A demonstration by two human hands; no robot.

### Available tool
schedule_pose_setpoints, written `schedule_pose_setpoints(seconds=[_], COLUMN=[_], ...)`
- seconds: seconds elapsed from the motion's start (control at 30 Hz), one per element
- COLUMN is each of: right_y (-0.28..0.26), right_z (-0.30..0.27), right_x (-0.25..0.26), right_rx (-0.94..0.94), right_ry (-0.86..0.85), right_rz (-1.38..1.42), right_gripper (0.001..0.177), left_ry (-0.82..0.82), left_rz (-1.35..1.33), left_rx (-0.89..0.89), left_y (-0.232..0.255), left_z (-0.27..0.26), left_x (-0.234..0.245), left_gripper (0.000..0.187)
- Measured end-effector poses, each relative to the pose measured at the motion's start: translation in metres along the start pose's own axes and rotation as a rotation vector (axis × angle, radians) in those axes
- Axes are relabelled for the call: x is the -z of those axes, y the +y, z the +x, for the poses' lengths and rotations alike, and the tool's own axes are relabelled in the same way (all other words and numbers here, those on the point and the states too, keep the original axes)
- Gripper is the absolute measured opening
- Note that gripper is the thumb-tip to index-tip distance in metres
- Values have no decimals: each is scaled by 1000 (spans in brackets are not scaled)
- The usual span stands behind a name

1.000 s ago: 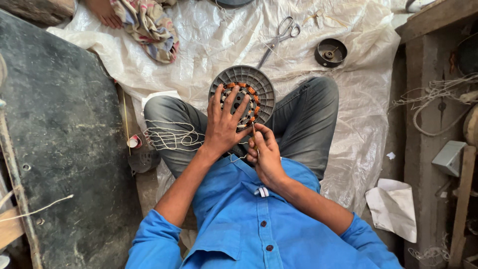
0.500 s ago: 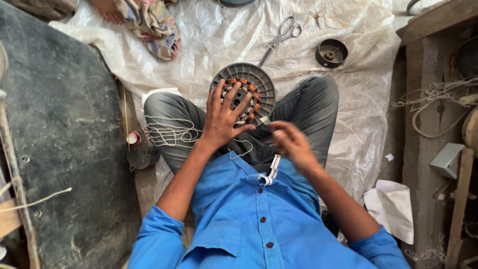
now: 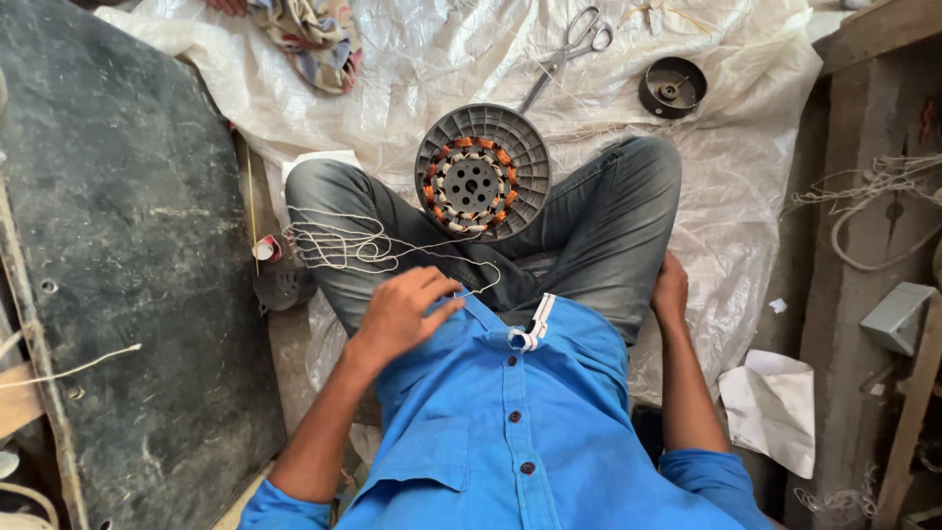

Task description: The person sits on the floor and winds white string around the slots of a motor stator held between their legs. They repeatedly pull the string through the slots and tie it off, occasionally using a small yellow tool to adjust the windings.

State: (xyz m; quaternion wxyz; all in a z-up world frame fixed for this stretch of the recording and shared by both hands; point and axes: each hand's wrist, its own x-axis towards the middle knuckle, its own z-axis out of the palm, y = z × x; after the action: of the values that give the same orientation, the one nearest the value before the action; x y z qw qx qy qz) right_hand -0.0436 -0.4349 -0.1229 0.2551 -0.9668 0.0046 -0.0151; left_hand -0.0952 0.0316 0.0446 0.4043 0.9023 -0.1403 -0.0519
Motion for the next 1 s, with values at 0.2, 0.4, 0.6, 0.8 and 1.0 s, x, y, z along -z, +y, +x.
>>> schedule_pose_setpoints(seconds=[0.2,0.4,0.6,0.8,1.0], right_y=[-57,-209,-302,-267,-244], right_z=[33,43,6,4,21], right_x=[53,81,39,31,66], right_rx=[-147,403,663,476,327], right_ry=[350,113,-498,-503,-256], right_rz=[143,454,665,602,487], right_gripper=[12,6,38,17,8], left_ry=[-24,9,167,210,284], left_rz=[287,256,78,-2,15], left_rx=[30,23,-51,-28,-10], left_y=[-5,3,35,40,35], left_z=[-15,-11,-6,-4,0], left_x=[-26,-28,-9,-1,8], left_gripper=[20,15,13,15,13])
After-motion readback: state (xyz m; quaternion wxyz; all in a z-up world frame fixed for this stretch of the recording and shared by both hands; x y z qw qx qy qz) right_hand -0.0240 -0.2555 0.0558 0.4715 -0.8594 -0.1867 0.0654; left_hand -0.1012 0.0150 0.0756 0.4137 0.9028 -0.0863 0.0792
